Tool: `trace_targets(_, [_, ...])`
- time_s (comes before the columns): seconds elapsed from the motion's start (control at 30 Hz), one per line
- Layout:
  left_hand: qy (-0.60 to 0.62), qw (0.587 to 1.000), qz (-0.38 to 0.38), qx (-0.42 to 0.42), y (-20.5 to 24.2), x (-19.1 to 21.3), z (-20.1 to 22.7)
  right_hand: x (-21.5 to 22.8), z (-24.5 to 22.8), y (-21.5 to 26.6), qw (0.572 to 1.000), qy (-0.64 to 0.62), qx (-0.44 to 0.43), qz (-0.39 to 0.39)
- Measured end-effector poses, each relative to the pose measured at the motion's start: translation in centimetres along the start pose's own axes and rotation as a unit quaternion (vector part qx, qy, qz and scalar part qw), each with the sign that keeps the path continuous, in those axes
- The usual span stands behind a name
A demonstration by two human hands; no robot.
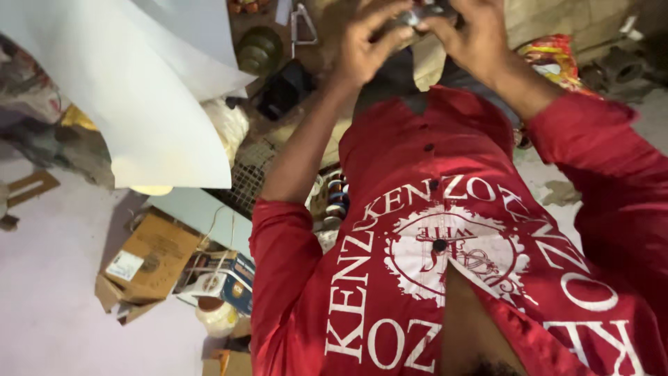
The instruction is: The person is assembling small electrical components, likely motor parts, by hand. They repeatedly pick up small white pieces, place them into a circular copper-wound component, and use a tool to press or secure them. The process is repetitive and involves handling multiple similar components.
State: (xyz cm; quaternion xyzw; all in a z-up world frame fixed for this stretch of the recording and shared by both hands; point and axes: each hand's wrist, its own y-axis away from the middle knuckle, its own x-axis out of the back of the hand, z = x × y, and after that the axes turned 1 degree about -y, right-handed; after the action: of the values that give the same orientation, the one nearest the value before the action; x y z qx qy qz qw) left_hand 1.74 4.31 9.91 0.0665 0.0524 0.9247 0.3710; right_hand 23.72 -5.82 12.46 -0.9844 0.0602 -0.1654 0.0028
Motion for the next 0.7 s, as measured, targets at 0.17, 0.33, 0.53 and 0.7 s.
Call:
trace_targets(0.17, [-0.185,0.978,-0.002,-0.092,2.5,-1.5,1.4,0.0,-1.4,3.1,0.996,0.014,-0.065,-0.055])
trace_targets(0.33, [-0.222,0.962,0.056,-0.147,3.1,-2.8,-0.3,-0.4,-1.0,3.3,0.999,0.004,-0.018,-0.030])
trace_targets(0.53, [-0.248,0.953,0.098,-0.145,4.1,-4.0,-0.1,0.0,-2.5,2.5,0.999,0.022,-0.003,-0.031])
trace_targets(0.7, [-0.238,0.956,0.105,-0.133,3.5,-3.9,1.4,0.6,-3.9,0.9,0.997,-0.013,-0.047,-0.063])
